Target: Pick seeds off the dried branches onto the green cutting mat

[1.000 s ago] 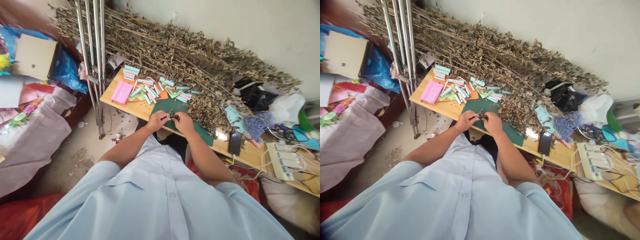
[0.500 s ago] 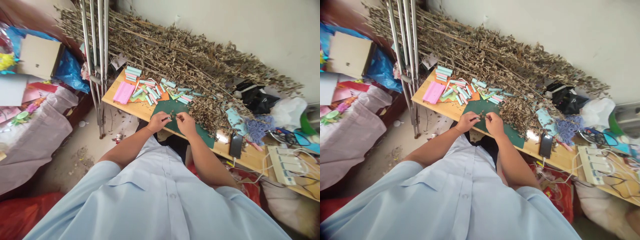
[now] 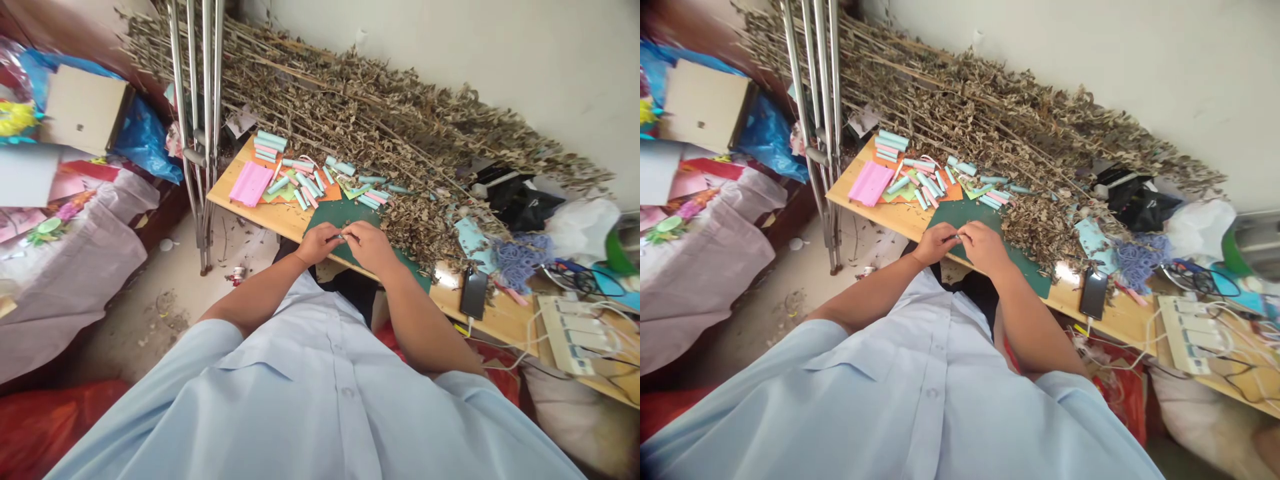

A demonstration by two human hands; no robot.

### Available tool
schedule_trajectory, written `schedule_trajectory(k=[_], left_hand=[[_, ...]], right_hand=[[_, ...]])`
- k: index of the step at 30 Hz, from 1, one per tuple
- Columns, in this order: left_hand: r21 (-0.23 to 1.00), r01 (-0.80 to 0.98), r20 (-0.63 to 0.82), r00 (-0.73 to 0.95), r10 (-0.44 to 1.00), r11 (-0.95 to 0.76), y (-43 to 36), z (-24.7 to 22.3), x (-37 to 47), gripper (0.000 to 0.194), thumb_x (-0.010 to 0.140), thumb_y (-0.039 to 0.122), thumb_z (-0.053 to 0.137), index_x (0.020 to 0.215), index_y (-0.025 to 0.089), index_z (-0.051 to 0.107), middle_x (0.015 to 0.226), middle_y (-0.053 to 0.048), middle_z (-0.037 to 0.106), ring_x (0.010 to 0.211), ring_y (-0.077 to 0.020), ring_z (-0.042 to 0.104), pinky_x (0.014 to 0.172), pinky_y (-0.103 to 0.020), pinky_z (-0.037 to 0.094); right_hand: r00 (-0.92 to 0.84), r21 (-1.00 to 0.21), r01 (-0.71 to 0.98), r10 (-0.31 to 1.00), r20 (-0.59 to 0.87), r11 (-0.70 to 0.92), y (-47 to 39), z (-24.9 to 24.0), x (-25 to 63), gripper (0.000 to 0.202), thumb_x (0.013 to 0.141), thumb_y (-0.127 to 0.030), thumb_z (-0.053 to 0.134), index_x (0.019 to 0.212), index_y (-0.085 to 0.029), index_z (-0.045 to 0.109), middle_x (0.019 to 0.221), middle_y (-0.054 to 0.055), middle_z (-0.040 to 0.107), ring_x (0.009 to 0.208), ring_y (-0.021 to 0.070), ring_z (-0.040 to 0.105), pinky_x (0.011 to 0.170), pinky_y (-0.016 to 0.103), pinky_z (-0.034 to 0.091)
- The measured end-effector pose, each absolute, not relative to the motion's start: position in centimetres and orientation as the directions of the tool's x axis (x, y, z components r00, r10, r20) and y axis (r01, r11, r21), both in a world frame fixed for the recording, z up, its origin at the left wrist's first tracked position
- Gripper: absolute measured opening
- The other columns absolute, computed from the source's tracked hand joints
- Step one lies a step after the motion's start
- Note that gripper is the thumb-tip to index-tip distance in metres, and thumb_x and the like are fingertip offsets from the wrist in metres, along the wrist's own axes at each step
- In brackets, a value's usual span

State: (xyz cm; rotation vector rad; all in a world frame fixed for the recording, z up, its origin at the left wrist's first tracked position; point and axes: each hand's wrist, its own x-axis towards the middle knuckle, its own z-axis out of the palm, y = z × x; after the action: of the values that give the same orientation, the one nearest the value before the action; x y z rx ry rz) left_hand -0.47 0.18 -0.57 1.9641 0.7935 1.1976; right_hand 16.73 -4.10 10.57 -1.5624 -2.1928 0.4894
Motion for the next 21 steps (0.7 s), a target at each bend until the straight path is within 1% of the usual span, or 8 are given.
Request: schedule_trajectory(k=[2, 5, 9, 12, 15, 18, 21], left_hand=[[0.808, 0.146, 0.484, 0.389, 0.784, -0.571, 0.2, -0.6, -0.4, 0.032, 0.095, 0.047, 0.064, 0.102, 0.017, 0.075, 0.094, -0.009, 0.07, 0.089, -0.0173, 0.065, 0.082, -0.031, 0.053], [0.803, 0.146, 0.49, 0.389, 0.78, -0.577, 0.2, -0.7, -0.4, 0.032, 0.096, 0.046, 0.063, 0.102, 0.017, 0.075, 0.093, -0.009, 0.07, 0.09, -0.0177, 0.065, 0.083, -0.032, 0.054], [0.803, 0.148, 0.492, 0.382, 0.782, -0.578, 0.2, -0.8, -0.3, 0.031, 0.096, 0.045, 0.062, 0.103, 0.017, 0.075, 0.094, -0.01, 0.071, 0.091, -0.0183, 0.066, 0.084, -0.033, 0.055], [0.799, 0.145, 0.499, 0.38, 0.779, -0.583, 0.2, -0.9, -0.2, 0.031, 0.096, 0.045, 0.063, 0.103, 0.017, 0.075, 0.095, -0.01, 0.071, 0.091, -0.0187, 0.067, 0.084, -0.033, 0.055], [0.798, 0.146, 0.5, 0.381, 0.778, -0.585, 0.2, -0.8, -0.2, 0.031, 0.095, 0.045, 0.064, 0.103, 0.017, 0.075, 0.095, -0.01, 0.072, 0.092, -0.0184, 0.067, 0.085, -0.033, 0.055], [0.799, 0.137, 0.501, 0.386, 0.775, -0.585, 0.1, -0.8, -0.2, 0.031, 0.095, 0.044, 0.064, 0.103, 0.017, 0.075, 0.095, -0.01, 0.071, 0.092, -0.018, 0.067, 0.085, -0.032, 0.055], [0.805, 0.14, 0.494, 0.38, 0.782, -0.576, 0.1, -0.8, -0.2, 0.032, 0.095, 0.046, 0.063, 0.104, 0.017, 0.075, 0.095, -0.009, 0.071, 0.091, -0.0176, 0.066, 0.084, -0.032, 0.055]], right_hand=[[-0.293, -0.452, 0.84, 0.952, 0.089, 0.301, -4.1, 10.8, 16.7, 0.02, 0.095, -0.019, 0.051, 0.1, -0.024, 0.07, 0.105, 0.007, 0.073, 0.1, 0.0228, 0.066, 0.092, 0.035, 0.049], [-0.29, -0.403, 0.869, 0.956, 0.056, 0.287, -4.1, 11.1, 16.6, 0.018, 0.095, -0.02, 0.053, 0.098, -0.025, 0.071, 0.099, 0.005, 0.074, 0.092, 0.0226, 0.067, 0.086, 0.034, 0.049], [-0.288, -0.406, 0.871, 0.957, 0.036, 0.277, -3.9, 11.3, 16.5, 0.014, 0.091, -0.02, 0.059, 0.097, -0.024, 0.071, 0.093, 0.004, 0.074, 0.084, 0.0214, 0.065, 0.08, 0.032, 0.048], [-0.313, -0.43, 0.853, 0.949, 0.03, 0.295, -3.7, 11.1, 16.7, 0.016, 0.09, -0.017, 0.057, 0.095, -0.023, 0.072, 0.096, 0.005, 0.074, 0.089, 0.0216, 0.066, 0.083, 0.032, 0.048], [-0.338, -0.417, 0.85, 0.94, 0.036, 0.322, -3.4, 11.1, 16.8, 0.018, 0.091, -0.016, 0.055, 0.093, -0.022, 0.072, 0.099, 0.006, 0.074, 0.095, 0.0222, 0.066, 0.088, 0.033, 0.048], [-0.355, -0.374, 0.863, 0.934, 0.028, 0.339, -3.1, 11.3, 16.7, 0.019, 0.092, -0.016, 0.054, 0.091, -0.021, 0.073, 0.098, 0.007, 0.073, 0.094, 0.0227, 0.066, 0.086, 0.033, 0.048], [-0.35, -0.346, 0.878, 0.937, 0.008, 0.331, -2.7, 11.6, 16.6, 0.018, 0.089, -0.016, 0.056, 0.088, -0.022, 0.073, 0.096, 0.007, 0.073, 0.09, 0.0223, 0.066, 0.083, 0.033, 0.048]])
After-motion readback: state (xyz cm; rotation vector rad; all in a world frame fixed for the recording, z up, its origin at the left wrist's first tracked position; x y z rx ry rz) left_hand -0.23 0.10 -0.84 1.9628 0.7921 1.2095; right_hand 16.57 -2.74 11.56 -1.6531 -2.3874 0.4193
